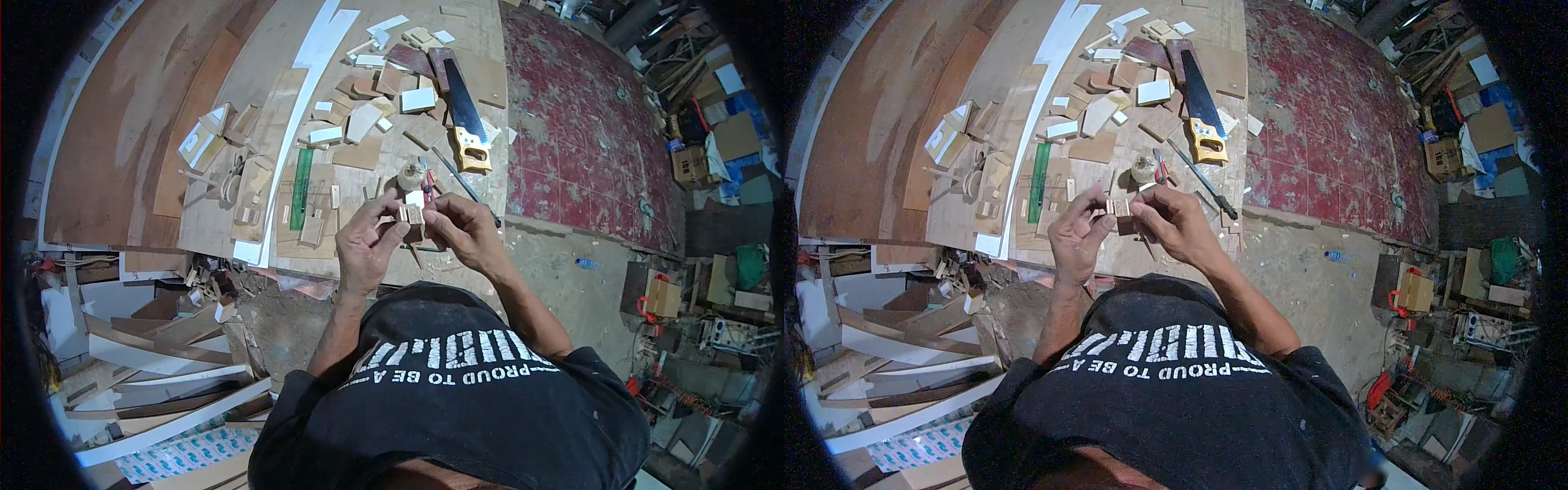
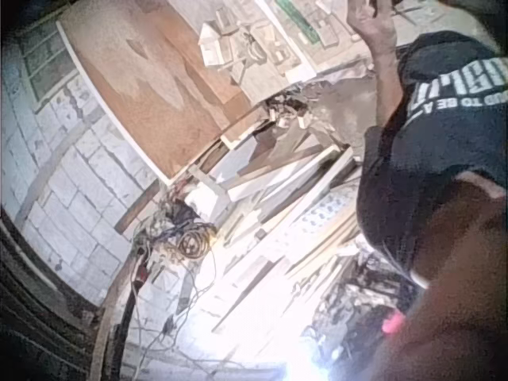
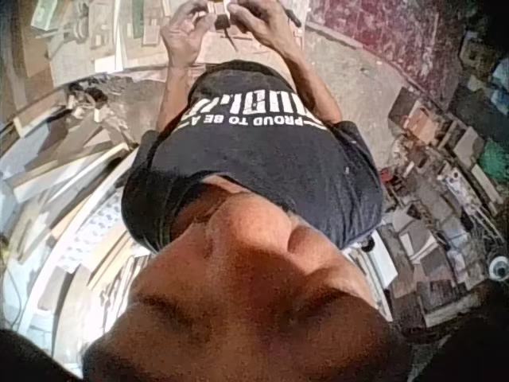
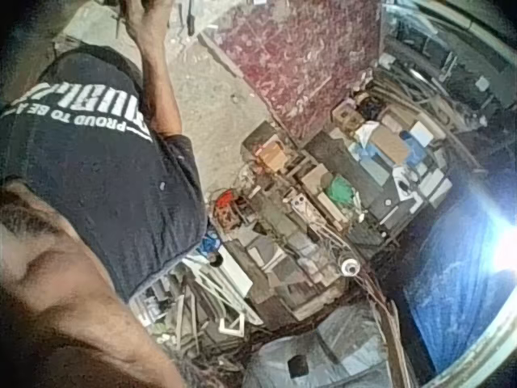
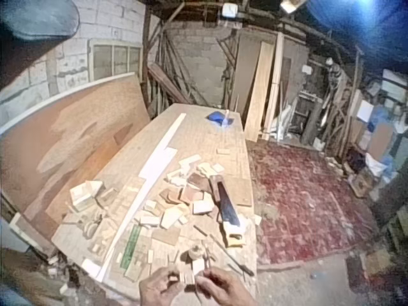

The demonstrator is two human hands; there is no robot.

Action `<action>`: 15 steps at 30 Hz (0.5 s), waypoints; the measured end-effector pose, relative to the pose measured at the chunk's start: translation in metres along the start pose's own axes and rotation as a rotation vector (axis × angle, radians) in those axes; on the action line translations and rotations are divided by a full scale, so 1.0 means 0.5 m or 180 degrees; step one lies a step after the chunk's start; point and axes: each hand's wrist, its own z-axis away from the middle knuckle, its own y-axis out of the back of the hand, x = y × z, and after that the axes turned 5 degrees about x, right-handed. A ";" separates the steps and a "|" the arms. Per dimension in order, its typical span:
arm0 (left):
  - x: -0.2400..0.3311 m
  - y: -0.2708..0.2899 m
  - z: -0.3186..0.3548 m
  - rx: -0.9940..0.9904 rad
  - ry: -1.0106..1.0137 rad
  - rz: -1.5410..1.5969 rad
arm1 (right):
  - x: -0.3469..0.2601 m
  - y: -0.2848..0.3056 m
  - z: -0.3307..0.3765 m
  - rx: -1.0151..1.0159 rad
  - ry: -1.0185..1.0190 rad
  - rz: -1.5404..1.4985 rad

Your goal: The recorder is assembling and gluing small pieces of wood in a workshop environment.

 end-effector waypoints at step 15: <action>0.017 0.034 -0.016 -0.0325 -0.0678 -0.1770 | -0.026 0.056 0.032 -0.0330 -0.0504 0.0136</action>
